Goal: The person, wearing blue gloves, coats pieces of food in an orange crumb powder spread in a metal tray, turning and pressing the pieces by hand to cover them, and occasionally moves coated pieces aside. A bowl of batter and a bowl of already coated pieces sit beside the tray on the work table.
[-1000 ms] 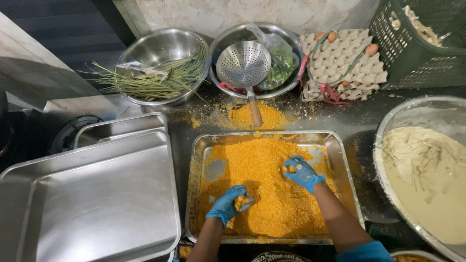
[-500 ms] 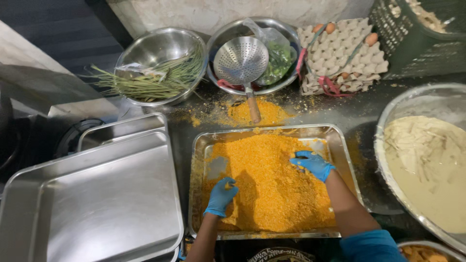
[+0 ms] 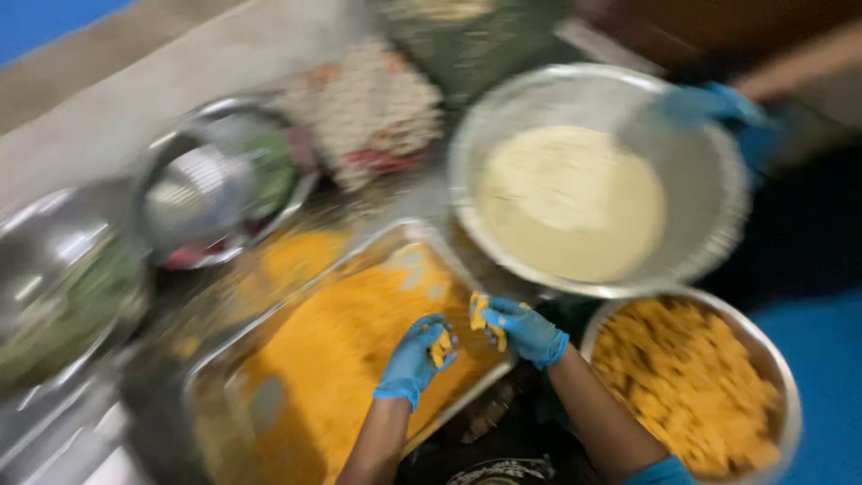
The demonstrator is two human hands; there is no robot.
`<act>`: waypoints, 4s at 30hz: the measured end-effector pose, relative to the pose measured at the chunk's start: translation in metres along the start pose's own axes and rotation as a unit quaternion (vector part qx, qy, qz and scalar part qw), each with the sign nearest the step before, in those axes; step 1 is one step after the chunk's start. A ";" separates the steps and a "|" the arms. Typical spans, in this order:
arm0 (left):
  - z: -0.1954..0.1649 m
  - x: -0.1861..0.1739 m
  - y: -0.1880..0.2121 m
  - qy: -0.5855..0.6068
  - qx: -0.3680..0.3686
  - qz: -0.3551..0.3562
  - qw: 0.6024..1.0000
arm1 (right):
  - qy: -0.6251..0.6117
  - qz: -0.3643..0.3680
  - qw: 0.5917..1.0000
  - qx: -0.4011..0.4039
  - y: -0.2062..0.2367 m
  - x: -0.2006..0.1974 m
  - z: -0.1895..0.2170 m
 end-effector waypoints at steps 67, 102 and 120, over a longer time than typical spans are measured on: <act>-0.015 -0.219 0.108 0.193 0.038 -0.306 0.932 | -0.241 0.125 0.947 0.172 -0.128 0.186 -0.162; -0.064 -0.124 0.065 -0.113 0.213 -0.174 0.955 | -0.292 -0.041 0.939 0.175 -0.140 0.216 -0.102; -0.097 -0.041 0.004 -0.856 0.002 -0.071 0.512 | -0.217 -0.136 0.963 0.087 -0.037 0.032 -0.064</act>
Point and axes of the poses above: each hand's wrist, its own y-axis away from the middle knuckle, its own x-axis out of the palm, z = x × y, the point moved 4 cm from there along -y, towards the middle knuckle, and after that the axes turned 4 degrees about z, right-handed, at the moved point
